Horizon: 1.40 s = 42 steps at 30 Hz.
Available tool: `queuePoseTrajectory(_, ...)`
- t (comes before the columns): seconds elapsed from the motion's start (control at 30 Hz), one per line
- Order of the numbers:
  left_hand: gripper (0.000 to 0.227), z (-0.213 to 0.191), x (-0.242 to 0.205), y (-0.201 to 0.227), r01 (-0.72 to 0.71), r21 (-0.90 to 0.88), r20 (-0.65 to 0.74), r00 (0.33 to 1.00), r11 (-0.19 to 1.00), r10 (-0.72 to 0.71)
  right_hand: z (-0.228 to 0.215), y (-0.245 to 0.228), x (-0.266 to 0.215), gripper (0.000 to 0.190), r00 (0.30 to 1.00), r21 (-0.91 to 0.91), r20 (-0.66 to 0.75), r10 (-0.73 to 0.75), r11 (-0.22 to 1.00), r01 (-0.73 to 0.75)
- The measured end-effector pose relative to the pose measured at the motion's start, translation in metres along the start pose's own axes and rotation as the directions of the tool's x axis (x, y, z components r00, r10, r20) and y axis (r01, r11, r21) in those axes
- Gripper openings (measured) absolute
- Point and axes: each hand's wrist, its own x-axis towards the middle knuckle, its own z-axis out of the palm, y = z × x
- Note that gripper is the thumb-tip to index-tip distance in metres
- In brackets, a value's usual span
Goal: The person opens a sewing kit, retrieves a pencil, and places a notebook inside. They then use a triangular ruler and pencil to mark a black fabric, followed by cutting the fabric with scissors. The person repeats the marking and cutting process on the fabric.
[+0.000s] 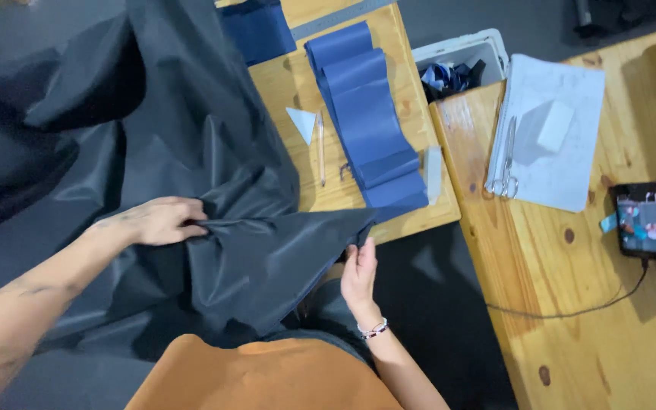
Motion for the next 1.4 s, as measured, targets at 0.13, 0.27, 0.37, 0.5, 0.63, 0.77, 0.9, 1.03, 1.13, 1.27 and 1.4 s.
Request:
queuePoseTrajectory(0.13,0.039,0.016,-0.003,-0.033,0.115,-0.283,0.004,0.993,0.952,-0.118,0.020,-0.048,0.033,0.053,0.957,0.126,0.129,0.259,0.953,-0.275)
queuePoseTrajectory(0.27,0.058,0.044,0.004,-0.083,0.343,-0.245,0.291,0.918,0.907,-0.269,0.047,-0.040,0.025,0.027,0.908,0.147,0.154,0.389,0.900,-0.410)
queuePoseTrajectory(0.37,0.055,0.066,0.024,-0.127,0.432,-0.114,0.414,0.839,0.895,-0.352,0.071,-0.041,0.012,0.015,0.832,0.168,0.193,0.521,0.818,-0.551)
queuePoseTrajectory(0.5,0.023,0.034,0.015,-0.102,0.211,0.188,-0.425,0.898,0.959,-0.115,0.089,0.052,-0.010,0.042,0.834,0.231,0.057,0.549,0.805,-0.546)
queuePoseTrajectory(0.63,0.057,-0.074,-0.016,0.060,0.069,-0.225,-0.099,0.991,0.972,-0.093,0.100,0.012,-0.004,0.027,0.866,0.287,-0.067,0.495,0.841,-0.459)
queuePoseTrajectory(0.77,0.059,-0.039,0.022,0.052,0.016,-0.393,0.041,0.999,0.919,0.000,0.106,-0.031,-0.024,0.013,0.686,0.446,-0.244,0.685,0.708,-0.548)
queuePoseTrajectory(0.9,0.033,-0.006,0.059,0.027,0.011,-0.601,0.052,0.998,0.799,0.025,0.109,-0.077,-0.053,0.018,0.623,0.488,-0.196,0.757,0.626,-0.608)
queuePoseTrajectory(1.03,0.020,-0.018,0.044,0.027,0.006,-0.785,0.073,0.994,0.620,0.084,0.118,-0.006,-0.080,0.012,0.642,0.438,-0.279,0.714,0.690,-0.576)
queuePoseTrajectory(1.13,0.018,-0.014,0.044,0.016,-0.130,-0.734,-0.112,0.991,0.667,0.071,0.119,0.018,-0.098,0.012,0.647,0.408,-0.313,0.695,0.713,-0.569)
queuePoseTrajectory(1.27,0.021,-0.028,0.046,0.014,-0.242,-0.247,-0.415,0.901,0.938,0.123,0.117,-0.023,-0.081,0.017,0.720,0.319,-0.152,0.677,0.723,-0.613)
queuePoseTrajectory(1.4,0.019,-0.043,0.049,0.030,-0.276,-0.063,-0.361,0.902,0.959,0.236,0.124,-0.025,-0.082,0.025,0.693,0.468,-0.147,0.705,0.667,-0.580)
